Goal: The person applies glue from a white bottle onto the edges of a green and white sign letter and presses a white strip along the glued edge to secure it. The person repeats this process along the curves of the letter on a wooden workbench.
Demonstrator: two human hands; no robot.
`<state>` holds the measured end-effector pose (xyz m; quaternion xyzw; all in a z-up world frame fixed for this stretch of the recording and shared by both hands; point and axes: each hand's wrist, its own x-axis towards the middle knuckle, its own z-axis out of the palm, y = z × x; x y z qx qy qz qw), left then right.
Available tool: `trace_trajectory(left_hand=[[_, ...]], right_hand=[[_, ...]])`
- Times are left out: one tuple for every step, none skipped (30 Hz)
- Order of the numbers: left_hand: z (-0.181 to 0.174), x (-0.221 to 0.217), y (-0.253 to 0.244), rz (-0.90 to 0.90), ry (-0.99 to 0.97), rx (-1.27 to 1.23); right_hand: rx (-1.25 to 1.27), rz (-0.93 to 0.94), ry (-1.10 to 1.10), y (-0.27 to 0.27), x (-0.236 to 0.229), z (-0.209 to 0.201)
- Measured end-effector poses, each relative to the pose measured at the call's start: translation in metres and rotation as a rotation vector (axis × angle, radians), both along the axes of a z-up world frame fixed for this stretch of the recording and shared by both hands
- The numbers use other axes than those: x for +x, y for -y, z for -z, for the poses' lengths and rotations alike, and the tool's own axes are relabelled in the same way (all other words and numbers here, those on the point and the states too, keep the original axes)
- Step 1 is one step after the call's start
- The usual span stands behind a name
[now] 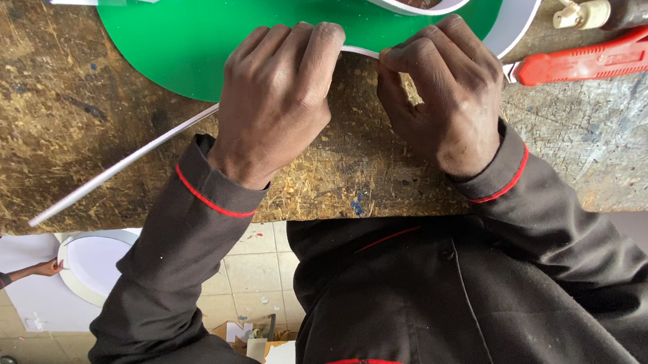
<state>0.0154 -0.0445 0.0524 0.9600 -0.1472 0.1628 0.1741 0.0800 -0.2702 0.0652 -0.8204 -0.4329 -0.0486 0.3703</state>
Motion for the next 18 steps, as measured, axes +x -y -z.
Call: trace_trajectory(left_hand=[[0.001, -0.001, 0.002, -0.011, -0.012, -0.035], [-0.001, -0.002, 0.003, -0.01, -0.016, -0.034], [-0.002, -0.002, 0.004, -0.026, -0.025, -0.049], [-0.003, -0.002, 0.005, -0.043, -0.034, -0.063], [-0.004, -0.003, 0.007, -0.042, -0.037, -0.063], [-0.005, -0.004, 0.008, -0.057, -0.037, -0.074], [-0.006, -0.004, 0.009, -0.071, -0.036, -0.085], [-0.007, -0.005, 0.011, -0.07, -0.039, -0.085], [-0.008, -0.005, 0.013, -0.088, -0.038, -0.102], [-0.008, -0.005, 0.015, -0.106, -0.036, -0.118], [-0.008, -0.006, 0.015, -0.108, -0.04, -0.119], [-0.007, -0.007, 0.016, -0.115, -0.048, -0.143], [-0.006, -0.008, 0.017, -0.121, -0.055, -0.169], [-0.009, -0.007, 0.016, -0.122, -0.059, -0.171], [-0.011, -0.007, 0.015, -0.104, -0.08, -0.205], [-0.014, -0.006, 0.014, -0.086, -0.1, -0.24], [-0.014, -0.006, 0.013, -0.087, -0.103, -0.239], [-0.015, -0.006, 0.012, -0.072, -0.122, -0.271]], right_hand=[[-0.003, -0.004, 0.0, 0.001, -0.001, 0.0], [-0.003, -0.003, -0.004, 0.001, -0.001, 0.0], [-0.002, -0.004, -0.005, 0.001, -0.001, 0.0], [-0.001, -0.006, -0.007, 0.0, -0.001, 0.0], [-0.001, -0.005, -0.01, 0.0, -0.001, 0.0], [0.0, -0.005, 0.004, 0.0, -0.001, 0.0], [0.001, -0.004, 0.018, -0.001, -0.001, 0.0], [0.001, -0.003, 0.015, 0.0, -0.002, 0.0], [0.0, -0.004, 0.018, 0.0, -0.002, 0.0], [-0.001, -0.005, 0.021, 0.0, -0.002, 0.0], [-0.002, -0.006, 0.018, 0.0, -0.002, 0.0], [-0.003, -0.002, 0.023, 0.0, -0.002, 0.001], [-0.005, 0.004, 0.03, 0.0, -0.002, 0.002], [-0.007, 0.003, 0.027, 0.0, -0.002, 0.002], [-0.004, 0.002, 0.029, 0.0, -0.002, 0.002], [-0.001, 0.0, 0.032, 0.0, -0.001, 0.002], [-0.001, 0.0, 0.03, 0.0, -0.002, 0.003], [-0.001, 0.004, 0.038, 0.0, -0.002, 0.003]])
